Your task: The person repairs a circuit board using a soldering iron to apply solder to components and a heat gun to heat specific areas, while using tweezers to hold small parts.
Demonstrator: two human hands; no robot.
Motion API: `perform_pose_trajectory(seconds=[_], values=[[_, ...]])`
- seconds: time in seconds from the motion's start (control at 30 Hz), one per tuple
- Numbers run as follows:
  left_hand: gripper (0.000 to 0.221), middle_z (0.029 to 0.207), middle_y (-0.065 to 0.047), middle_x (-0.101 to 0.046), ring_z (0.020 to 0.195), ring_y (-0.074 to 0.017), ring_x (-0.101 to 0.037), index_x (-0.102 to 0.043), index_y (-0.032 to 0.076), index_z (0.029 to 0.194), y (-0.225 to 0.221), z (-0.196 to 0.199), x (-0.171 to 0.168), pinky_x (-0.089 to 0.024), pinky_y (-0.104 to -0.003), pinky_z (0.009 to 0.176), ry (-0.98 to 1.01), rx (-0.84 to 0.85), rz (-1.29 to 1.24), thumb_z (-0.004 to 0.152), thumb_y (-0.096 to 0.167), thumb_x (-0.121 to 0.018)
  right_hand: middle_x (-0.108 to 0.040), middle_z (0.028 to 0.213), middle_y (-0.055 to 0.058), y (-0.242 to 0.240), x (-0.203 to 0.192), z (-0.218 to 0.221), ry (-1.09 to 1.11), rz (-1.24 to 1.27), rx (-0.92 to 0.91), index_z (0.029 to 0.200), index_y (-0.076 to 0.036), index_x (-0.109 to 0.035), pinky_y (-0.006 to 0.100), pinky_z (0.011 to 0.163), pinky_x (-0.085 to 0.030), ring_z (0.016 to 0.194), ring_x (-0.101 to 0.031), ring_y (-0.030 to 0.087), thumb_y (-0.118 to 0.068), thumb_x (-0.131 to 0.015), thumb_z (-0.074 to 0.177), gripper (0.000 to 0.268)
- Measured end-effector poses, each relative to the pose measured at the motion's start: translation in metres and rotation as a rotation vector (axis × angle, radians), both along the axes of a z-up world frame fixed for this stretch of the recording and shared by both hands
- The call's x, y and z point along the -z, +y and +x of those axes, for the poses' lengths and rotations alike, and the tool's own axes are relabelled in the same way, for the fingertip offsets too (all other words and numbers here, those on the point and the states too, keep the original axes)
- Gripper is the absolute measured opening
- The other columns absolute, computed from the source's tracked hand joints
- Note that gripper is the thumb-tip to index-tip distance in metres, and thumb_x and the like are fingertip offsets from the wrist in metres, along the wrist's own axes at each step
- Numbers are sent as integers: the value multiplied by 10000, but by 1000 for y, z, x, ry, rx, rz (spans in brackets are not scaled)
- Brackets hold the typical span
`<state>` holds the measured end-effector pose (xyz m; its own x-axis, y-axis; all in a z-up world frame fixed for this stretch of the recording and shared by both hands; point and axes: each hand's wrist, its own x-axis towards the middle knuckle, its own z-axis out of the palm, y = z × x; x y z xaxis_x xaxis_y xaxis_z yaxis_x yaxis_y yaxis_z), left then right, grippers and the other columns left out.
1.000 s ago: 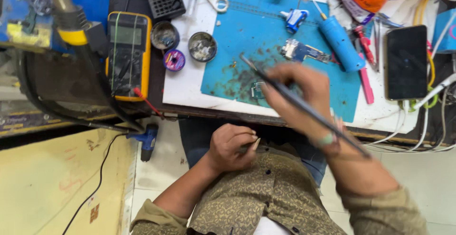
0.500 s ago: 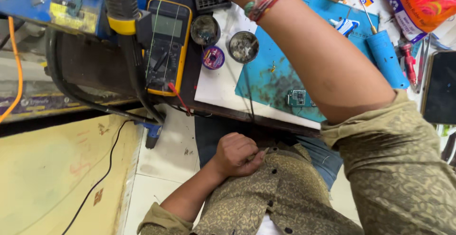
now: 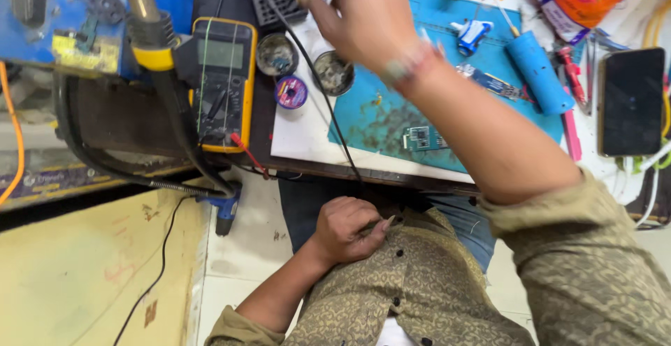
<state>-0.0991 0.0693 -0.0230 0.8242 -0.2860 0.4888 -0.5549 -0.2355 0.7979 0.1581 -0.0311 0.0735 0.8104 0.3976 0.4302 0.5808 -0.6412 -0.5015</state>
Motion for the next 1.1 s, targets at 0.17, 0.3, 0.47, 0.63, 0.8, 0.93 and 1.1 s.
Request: perform_pose_trajectory(seconds=[0.17,0.3,0.47,0.63,0.8,0.93,1.1], values=[[119,857,-110,-704,748,-266,-717,-678,50,975,-20,10,-21,-586,-371,675,49,80,-102,883,96,-736,-693,1202,143,-122,-34,-149,283,585,-148,1358,-3,-554,313,813,-574,962,-697,200,-112,-757,1003,423],[211,915,-113,-714,785,-265,-723,-662,51,1077,-33,30,-34,-584,-372,697,-8,89,-88,895,112,-749,-674,1206,157,-230,-17,-187,160,666,450,1310,16,-588,352,912,-550,1046,-667,243,-133,-741,1011,367],[328,1054,-91,-692,952,-238,-682,-649,51,1192,-51,65,-47,-510,-389,836,-137,-80,277,931,214,-762,-650,1210,176,-272,17,-190,-55,300,645,1250,40,-631,401,1036,-520,1150,-629,298,-158,-720,1021,316],[557,1197,-149,-601,1122,-294,-547,-648,12,1210,-61,97,-60,-411,-460,950,-53,-140,559,842,402,-802,-650,1401,203,-215,51,-222,-43,120,421,1245,-14,-675,423,1117,-486,1280,-629,357,-76,-802,973,307],[384,1082,-96,-604,1081,-303,-546,-662,98,1051,-71,110,-65,-416,-471,916,222,-37,589,786,305,-847,-695,1263,187,-190,71,-226,-51,97,377,1098,-23,-699,471,1070,-482,1214,-648,383,-49,-812,876,251],[356,1009,-74,-640,1008,-320,-603,-634,92,1012,-78,123,-68,-439,-479,848,259,41,644,774,243,-851,-715,1164,158,-192,75,-223,-159,95,318,1016,-38,-696,496,1028,-484,1137,-661,361,-32,-821,837,219],[343,977,-82,-696,868,-269,-703,-613,54,1153,-84,120,-64,-541,-406,746,504,66,425,895,203,-782,-718,1140,155,-199,80,-227,-130,211,328,1016,-34,-687,473,1017,-519,1124,-668,363,-13,-814,851,209]])
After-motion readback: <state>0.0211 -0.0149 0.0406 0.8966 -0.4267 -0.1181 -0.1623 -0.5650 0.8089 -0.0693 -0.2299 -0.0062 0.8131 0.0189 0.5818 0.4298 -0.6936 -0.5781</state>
